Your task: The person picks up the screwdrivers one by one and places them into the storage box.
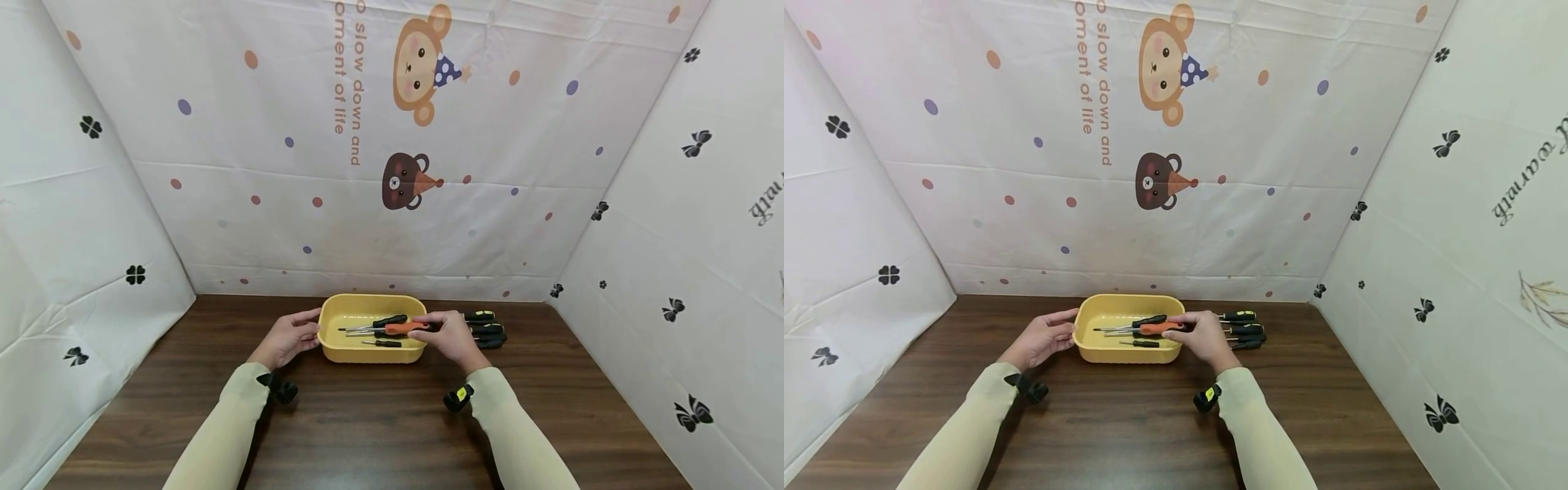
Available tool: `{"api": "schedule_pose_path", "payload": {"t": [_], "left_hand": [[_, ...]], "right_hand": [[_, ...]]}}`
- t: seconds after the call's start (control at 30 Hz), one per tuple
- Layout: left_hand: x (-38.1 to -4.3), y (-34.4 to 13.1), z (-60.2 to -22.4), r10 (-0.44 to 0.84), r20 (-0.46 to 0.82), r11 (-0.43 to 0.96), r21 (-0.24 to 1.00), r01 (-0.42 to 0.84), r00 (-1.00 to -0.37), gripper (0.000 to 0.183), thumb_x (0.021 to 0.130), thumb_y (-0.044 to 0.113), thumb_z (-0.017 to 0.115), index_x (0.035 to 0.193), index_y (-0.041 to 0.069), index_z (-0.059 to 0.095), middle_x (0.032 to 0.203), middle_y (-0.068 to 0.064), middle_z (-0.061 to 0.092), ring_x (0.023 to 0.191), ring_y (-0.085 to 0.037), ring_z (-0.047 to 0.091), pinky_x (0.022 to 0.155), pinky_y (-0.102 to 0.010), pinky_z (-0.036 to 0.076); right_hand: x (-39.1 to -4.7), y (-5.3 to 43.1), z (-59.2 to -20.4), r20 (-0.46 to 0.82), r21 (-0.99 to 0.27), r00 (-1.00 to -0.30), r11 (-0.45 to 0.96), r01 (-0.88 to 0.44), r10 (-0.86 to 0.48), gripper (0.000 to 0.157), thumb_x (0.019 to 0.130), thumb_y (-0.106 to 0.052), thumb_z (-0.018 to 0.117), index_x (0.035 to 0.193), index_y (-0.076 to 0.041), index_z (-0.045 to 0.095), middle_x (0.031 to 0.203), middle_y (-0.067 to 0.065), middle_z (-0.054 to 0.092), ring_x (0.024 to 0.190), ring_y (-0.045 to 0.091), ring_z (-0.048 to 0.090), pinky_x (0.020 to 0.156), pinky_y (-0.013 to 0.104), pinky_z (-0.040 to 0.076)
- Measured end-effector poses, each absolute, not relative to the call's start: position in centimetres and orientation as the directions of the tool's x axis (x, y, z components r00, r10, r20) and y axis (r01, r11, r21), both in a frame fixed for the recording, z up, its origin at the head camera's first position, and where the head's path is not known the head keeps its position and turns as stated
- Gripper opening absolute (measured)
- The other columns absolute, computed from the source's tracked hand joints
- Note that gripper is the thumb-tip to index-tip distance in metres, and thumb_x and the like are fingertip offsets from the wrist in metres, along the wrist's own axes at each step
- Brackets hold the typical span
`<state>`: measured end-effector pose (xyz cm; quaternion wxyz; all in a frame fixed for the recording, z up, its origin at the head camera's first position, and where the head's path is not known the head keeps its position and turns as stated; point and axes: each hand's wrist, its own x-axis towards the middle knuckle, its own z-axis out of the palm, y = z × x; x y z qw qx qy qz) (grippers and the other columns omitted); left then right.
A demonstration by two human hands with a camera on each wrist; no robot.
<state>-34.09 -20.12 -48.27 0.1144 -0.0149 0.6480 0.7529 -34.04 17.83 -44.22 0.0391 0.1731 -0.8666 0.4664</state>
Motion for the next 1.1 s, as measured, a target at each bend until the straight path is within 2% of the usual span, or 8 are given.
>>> {"api": "schedule_pose_path", "payload": {"t": [0.4, 0.67, 0.93, 1.1], "left_hand": [[-33.7, -20.4, -48.3, 0.147, -0.167, -0.118, 0.976, -0.184, -0.975, 0.058, 0.101, 0.003, 0.061, 0.156, 0.006, 0.043, 0.096, -0.007, 0.075, 0.072, -0.013, 0.067, 0.071, -0.026, 0.061], [-33.9, -20.4, -48.4, 0.182, -0.150, -0.127, 0.976, -0.175, -0.972, 0.058, 0.101, 0.002, 0.059, 0.156, 0.004, 0.040, 0.100, -0.009, 0.075, 0.073, -0.012, 0.067, 0.070, -0.024, 0.060], [-34.4, -20.5, -48.5, 0.189, -0.147, -0.134, 0.976, -0.174, -0.971, 0.059, 0.100, 0.000, 0.060, 0.156, 0.003, 0.040, 0.097, -0.009, 0.076, 0.071, -0.012, 0.067, 0.070, -0.024, 0.061], [-34.6, -20.7, -48.6, 0.205, -0.134, -0.139, 0.977, -0.165, -0.970, 0.060, 0.101, 0.000, 0.059, 0.157, 0.002, 0.038, 0.096, -0.008, 0.076, 0.071, -0.011, 0.067, 0.070, -0.024, 0.060]], "right_hand": [[-33.8, 15.8, -44.4, 0.270, -0.700, -0.909, 0.583, -0.412, -0.319, 0.034, 0.080, -0.035, 0.089, 0.108, -0.018, 0.083, 0.104, 0.003, 0.078, 0.086, 0.014, 0.064, 0.070, 0.028, 0.053], [-33.5, 14.9, -43.9, 0.244, -0.642, -0.910, 0.647, -0.411, -0.336, 0.024, 0.081, -0.032, 0.088, 0.102, -0.022, 0.084, 0.095, -0.001, 0.077, 0.078, 0.012, 0.058, 0.065, 0.027, 0.051], [-34.0, 14.1, -43.6, 0.219, -0.596, -0.901, 0.680, -0.427, -0.374, 0.020, 0.080, -0.029, 0.089, 0.098, -0.022, 0.084, 0.093, -0.001, 0.077, 0.073, 0.013, 0.055, 0.061, 0.026, 0.047], [-34.5, 13.8, -43.3, 0.179, -0.565, -0.904, 0.712, -0.417, -0.387, 0.021, 0.080, -0.030, 0.089, 0.099, -0.021, 0.084, 0.097, 0.000, 0.078, 0.076, 0.015, 0.056, 0.063, 0.028, 0.047]]}}
